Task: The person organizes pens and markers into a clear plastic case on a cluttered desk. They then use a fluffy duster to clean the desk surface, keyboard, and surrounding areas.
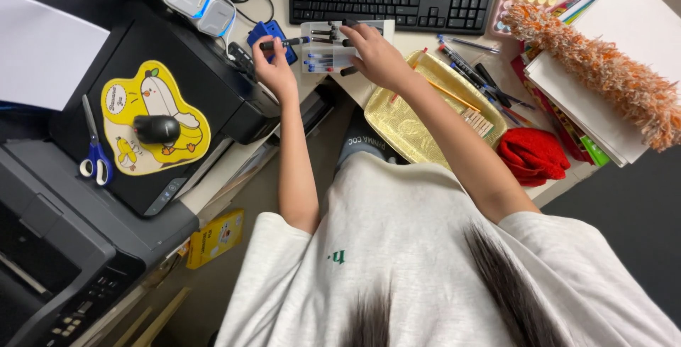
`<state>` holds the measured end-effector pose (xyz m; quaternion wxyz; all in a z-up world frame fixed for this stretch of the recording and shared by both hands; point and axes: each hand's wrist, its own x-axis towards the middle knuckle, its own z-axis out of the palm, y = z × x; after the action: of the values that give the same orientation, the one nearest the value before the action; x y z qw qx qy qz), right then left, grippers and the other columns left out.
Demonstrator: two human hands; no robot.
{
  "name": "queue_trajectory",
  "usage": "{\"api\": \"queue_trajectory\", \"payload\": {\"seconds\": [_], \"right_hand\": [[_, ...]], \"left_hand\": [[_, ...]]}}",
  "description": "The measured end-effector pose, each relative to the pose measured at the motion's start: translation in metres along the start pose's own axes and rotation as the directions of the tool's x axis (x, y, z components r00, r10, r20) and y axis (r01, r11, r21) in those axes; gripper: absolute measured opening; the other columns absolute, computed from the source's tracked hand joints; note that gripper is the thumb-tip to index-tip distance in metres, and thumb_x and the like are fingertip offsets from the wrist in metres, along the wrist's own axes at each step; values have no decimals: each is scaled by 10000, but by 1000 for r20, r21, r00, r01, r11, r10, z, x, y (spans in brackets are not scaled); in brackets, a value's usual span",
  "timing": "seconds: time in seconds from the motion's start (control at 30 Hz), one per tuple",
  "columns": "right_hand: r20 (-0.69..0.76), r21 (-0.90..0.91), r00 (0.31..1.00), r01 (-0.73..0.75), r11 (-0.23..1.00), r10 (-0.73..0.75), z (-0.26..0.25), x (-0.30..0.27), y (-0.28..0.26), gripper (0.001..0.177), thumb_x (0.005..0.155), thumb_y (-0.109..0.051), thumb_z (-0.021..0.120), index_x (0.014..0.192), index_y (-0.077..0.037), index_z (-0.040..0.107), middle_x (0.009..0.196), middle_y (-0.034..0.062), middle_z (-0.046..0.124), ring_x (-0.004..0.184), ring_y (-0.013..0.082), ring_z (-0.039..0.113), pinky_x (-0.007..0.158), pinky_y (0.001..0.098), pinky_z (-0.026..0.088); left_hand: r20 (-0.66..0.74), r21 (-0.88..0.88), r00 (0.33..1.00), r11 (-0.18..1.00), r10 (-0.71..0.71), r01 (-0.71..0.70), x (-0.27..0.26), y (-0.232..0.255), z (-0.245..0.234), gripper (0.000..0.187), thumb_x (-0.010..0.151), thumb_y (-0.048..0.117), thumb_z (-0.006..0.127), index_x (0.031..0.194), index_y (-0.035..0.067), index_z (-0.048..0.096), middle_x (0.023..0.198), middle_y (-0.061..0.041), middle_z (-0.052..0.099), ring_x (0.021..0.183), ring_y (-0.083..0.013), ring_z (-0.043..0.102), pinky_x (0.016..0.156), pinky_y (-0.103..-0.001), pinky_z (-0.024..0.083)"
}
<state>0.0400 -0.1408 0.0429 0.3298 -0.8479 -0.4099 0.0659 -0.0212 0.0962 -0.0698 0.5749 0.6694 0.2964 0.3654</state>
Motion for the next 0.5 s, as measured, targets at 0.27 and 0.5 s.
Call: {"api": "queue_trajectory", "payload": {"seconds": [0.27, 0.5], "right_hand": [[41, 58, 997, -70, 996, 68, 2, -39, 5, 572, 956, -104, 703, 1474, -57, 464, 1359, 199, 537, 1257, 400, 544, 1021, 452, 503], [55, 80, 994, -98, 992, 93, 5, -47, 2, 519, 977, -91, 690, 1461, -55, 506, 1353, 173, 558, 1264, 385, 531, 1069, 459, 478]], "left_hand": [[191, 252, 982, 967, 0, -49, -2, -59, 25, 430, 979, 129, 721, 1364, 45, 550, 1187, -186, 707, 972, -244, 717, 821, -316, 594], [157, 377, 980, 909, 125, -176, -29, -19, 2, 401, 1023, 156, 685, 1400, 81, 573, 1395, -182, 582, 1148, -341, 641, 918, -363, 590]]}}
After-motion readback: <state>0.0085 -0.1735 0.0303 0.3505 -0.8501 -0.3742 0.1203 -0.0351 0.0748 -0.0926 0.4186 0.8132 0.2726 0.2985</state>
